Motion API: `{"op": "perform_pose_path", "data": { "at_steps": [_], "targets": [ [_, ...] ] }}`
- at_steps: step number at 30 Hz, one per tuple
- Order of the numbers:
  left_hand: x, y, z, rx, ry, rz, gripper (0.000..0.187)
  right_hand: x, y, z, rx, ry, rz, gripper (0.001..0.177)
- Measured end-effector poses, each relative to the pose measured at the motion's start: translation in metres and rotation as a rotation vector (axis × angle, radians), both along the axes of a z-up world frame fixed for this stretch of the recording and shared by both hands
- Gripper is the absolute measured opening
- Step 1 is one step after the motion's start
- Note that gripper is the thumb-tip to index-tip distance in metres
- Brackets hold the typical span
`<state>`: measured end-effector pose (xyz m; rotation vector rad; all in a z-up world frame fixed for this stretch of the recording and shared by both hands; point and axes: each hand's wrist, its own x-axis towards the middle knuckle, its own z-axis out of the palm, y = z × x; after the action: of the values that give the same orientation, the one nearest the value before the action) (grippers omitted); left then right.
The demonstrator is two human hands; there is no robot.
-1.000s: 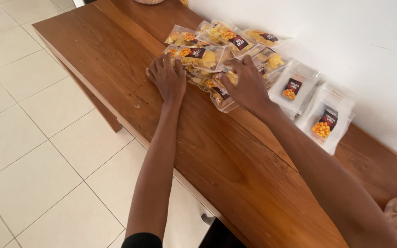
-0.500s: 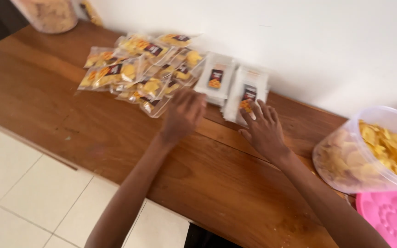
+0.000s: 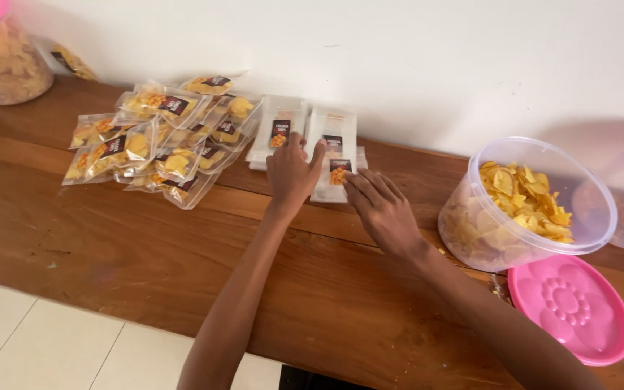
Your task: Manually filling small plastic bags with cassava chips from a large container and sealing them.
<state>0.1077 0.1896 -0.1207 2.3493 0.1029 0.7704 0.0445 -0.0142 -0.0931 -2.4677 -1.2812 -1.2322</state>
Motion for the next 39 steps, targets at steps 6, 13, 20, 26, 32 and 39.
{"op": "perform_pose_path", "data": {
  "at_steps": [6, 13, 20, 26, 32, 39],
  "targets": [
    [-0.039, -0.029, 0.065, -0.605, 0.257, -0.392, 0.069, -0.042, -0.029, 0.021, 0.027, -0.036, 0.167, 0.019],
    [-0.073, -0.073, 0.149, -0.363, 0.144, -0.754, 0.027, -0.092, -0.09, 0.072, 0.294, 0.371, 0.115, 0.032],
    [-0.093, -0.136, 0.184, -0.011, 0.018, -0.968, 0.032, -0.091, -0.16, 0.162, 0.541, 0.791, -0.07, 0.028],
    [-0.1, -0.19, 0.172, 0.267, -0.387, -0.47, 0.062, -0.084, -0.177, 0.168, 0.65, 0.838, -0.062, 0.014],
    [-0.121, -0.207, 0.183, -0.01, -0.408, -0.609, 0.035, -0.076, -0.183, 0.165, 0.776, 0.917, 0.134, 0.012],
    [-0.118, -0.198, 0.186, -0.189, -0.172, -1.052, 0.032, -0.074, -0.189, 0.164, 0.847, 1.121, 0.288, 0.016]
  ]
}}
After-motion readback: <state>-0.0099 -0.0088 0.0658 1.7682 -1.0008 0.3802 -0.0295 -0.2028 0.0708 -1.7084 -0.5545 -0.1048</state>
